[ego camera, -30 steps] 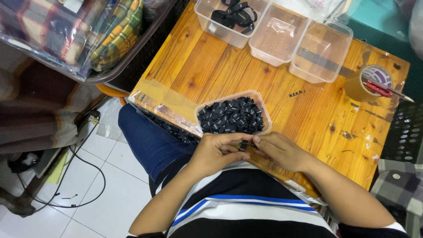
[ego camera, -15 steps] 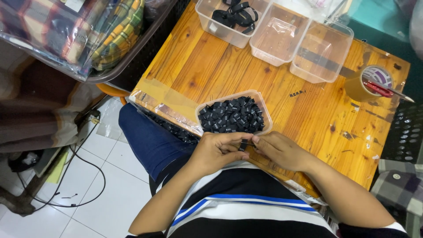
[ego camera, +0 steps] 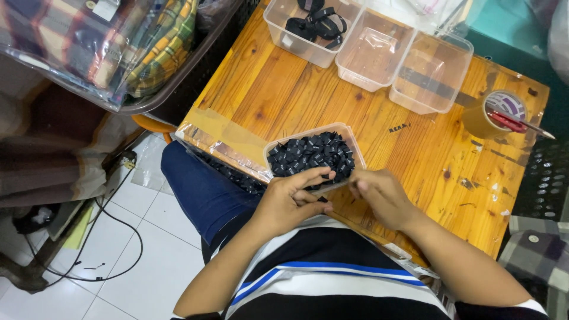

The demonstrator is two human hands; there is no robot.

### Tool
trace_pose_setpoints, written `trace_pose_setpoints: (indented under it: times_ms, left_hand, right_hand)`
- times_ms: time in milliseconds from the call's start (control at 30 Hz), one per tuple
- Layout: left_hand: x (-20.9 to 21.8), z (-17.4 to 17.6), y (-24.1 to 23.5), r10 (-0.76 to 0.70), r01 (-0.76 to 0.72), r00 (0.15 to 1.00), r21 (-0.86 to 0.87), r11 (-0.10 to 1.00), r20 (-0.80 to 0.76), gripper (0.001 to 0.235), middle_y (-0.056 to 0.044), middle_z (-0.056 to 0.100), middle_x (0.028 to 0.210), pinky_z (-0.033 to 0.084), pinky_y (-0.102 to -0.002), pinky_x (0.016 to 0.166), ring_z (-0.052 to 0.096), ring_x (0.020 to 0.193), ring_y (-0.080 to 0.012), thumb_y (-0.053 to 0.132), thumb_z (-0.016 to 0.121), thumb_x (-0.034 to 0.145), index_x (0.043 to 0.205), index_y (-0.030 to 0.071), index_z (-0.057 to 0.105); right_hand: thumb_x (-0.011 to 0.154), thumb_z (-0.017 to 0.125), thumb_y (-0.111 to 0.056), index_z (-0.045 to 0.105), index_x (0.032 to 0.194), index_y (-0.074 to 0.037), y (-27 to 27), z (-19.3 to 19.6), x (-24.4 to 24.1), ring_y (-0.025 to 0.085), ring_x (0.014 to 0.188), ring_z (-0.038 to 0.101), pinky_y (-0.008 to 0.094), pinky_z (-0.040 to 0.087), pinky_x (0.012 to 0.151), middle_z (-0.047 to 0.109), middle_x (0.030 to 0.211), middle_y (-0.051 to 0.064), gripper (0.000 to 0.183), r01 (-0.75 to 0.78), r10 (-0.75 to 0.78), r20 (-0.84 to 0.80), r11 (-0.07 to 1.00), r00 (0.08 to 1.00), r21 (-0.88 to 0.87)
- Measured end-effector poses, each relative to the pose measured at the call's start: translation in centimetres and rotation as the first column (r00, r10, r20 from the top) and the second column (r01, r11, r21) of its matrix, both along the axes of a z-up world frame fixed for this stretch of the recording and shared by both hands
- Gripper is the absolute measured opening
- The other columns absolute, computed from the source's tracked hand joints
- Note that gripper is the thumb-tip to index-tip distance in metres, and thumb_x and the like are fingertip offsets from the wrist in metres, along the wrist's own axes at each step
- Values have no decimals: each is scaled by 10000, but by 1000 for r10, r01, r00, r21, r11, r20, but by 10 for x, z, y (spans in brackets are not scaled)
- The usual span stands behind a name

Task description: The person sits on the floor and uses a knife to cut small black fabric pieces from a larger strip. The cut pieces are placed into a clear plastic container on the table.

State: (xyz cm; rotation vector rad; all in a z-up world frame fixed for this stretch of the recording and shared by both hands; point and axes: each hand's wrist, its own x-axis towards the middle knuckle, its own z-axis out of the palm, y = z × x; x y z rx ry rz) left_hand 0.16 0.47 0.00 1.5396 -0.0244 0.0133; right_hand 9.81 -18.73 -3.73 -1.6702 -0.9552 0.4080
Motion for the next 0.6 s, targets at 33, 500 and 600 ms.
trace_pose_setpoints:
  times_ms: [33,500,600]
  left_hand:
    - [1,2,-1,1,-1,1000,1,1000,2,581,-242,602,1004,525,-285,582,624,786,-230,55,753,620,1161,95,547]
    - [-1,8,0,25,-28,998,54,998,63,563,-164,623,1015,534,-332,572,636,745,-330,-7,720,617,1142,59,526]
    - [5,0,5,191,-228,957,160,961,217,238,-137,660,925,547,-311,593,649,757,-305,23,734,633,856,34,652]
  right_hand:
    - [876,347,-244,566,604,-90,4,12,-3,98,359,325,226,325,358,372,370,-10,382,-1,1,2,1000,1000,1]
    - [689,677,-93,655,779,-112,21,29,-17,143,378,517,227,414,402,524,441,9,95,336,-341,338,939,877,78]
    - [720,661,-93,652,795,-106,24,44,-10,127,366,442,243,370,392,458,399,25,77,369,-349,272,929,897,-21]
